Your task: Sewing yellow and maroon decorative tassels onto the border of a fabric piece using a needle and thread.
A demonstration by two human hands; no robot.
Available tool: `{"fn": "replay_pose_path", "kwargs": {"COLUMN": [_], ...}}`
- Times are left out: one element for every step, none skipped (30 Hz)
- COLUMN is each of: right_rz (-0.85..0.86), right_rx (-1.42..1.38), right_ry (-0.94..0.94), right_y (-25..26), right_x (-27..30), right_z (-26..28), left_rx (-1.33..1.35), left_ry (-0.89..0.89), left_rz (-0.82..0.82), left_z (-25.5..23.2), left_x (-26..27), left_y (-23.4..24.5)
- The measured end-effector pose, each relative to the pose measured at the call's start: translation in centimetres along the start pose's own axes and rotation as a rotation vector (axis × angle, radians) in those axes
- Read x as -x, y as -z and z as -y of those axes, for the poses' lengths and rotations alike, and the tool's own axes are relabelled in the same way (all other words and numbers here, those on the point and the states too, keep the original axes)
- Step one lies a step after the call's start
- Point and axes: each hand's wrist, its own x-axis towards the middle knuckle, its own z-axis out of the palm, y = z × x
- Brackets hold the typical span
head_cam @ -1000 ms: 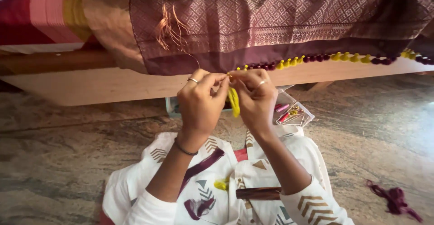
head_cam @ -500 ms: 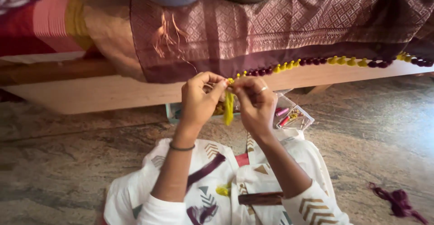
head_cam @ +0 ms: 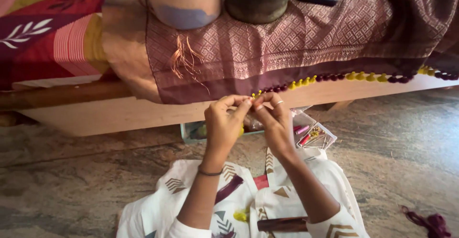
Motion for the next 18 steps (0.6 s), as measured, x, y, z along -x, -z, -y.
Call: {"fn": "replay_pose_path", "kwargs": {"right_rz": [0.001,-0.026,-0.053,-0.049,-0.024,0.001,0.004,0.026,0.047,0.047,-0.016,-0.080,-0.079,-0.130,-0.182,-0.182,-0.143,-0.103], "right_rx": [-0.001,-0.058,-0.115,-0.120,0.055,0.232,0.227,0.192,0.156,0.155,0.299,0.442,0.441,0.551,0.662,0.661,0.789,0.915], "right_ry": [0.007,-0.096,-0.198,-0.194,-0.143,-0.093,-0.091,-0.082,-0.072,-0.073,0.063,0.203,0.205,0.227,0.249,0.250,0.414,0.579], "right_y": [0.1,0.2,0.2,0.3,0.4,0.5,0.2,0.0,-0.2,-0.6,-0.9,-1.3,-1.5,-1.7,-1.9,-2.0,-2.1,-2.2], "right_x": [-0.4,-0.9,-1.3,-1.4,-1.5,-1.4,-1.5,-1.5,-1.5,-1.5,-1.5,-1.6,-1.5,-1.5,-1.6,-1.7,-1.8,-1.8], "right_z": [0.5,0.9,1.4,1.4,1.4,1.3,2.1,2.9,3.7,4.0,4.3,4.7,5.1,5.5,5.9,6.4,6.8,7.3], "left_rx": [0.000,-0.019,-0.039,-0.044,-0.187,-0.330,-0.334,-0.335,-0.337,-0.338,-0.277,-0.216,-0.217,-0.305,-0.394,-0.394,-0.457,-0.518], "left_ry": [-0.007,0.021,0.050,0.045,-0.180,-0.401,-0.402,-0.394,-0.386,-0.386,-0.239,-0.094,-0.096,-0.259,-0.423,-0.424,-0.477,-0.531], "left_rz": [-0.001,0.058,0.116,0.113,0.050,-0.014,-0.017,-0.045,-0.073,-0.073,-0.052,-0.030,-0.031,-0.089,-0.145,-0.146,-0.175,-0.202], "left_z": [-0.2,-0.5,-0.7,-0.8,-0.8,-0.7,-1.0,-1.3,-1.6,-1.6,-1.7,-1.8,-1.6,-1.3,-1.1,-1.5,-1.8,-2.1], "left_x": [0.0,-0.1,-0.1,-0.1,0.0,0.2,0.2,0.4,0.6,0.6,0.6,0.6,0.7,0.7,0.8,0.9,1.0,1.1], "left_y": [0.2,0.5,0.9,1.0,1.1,1.1,1.2,1.1,1.0,0.8,0.7,0.5,0.4,0.3,0.2,0.3,0.3,0.3]}}
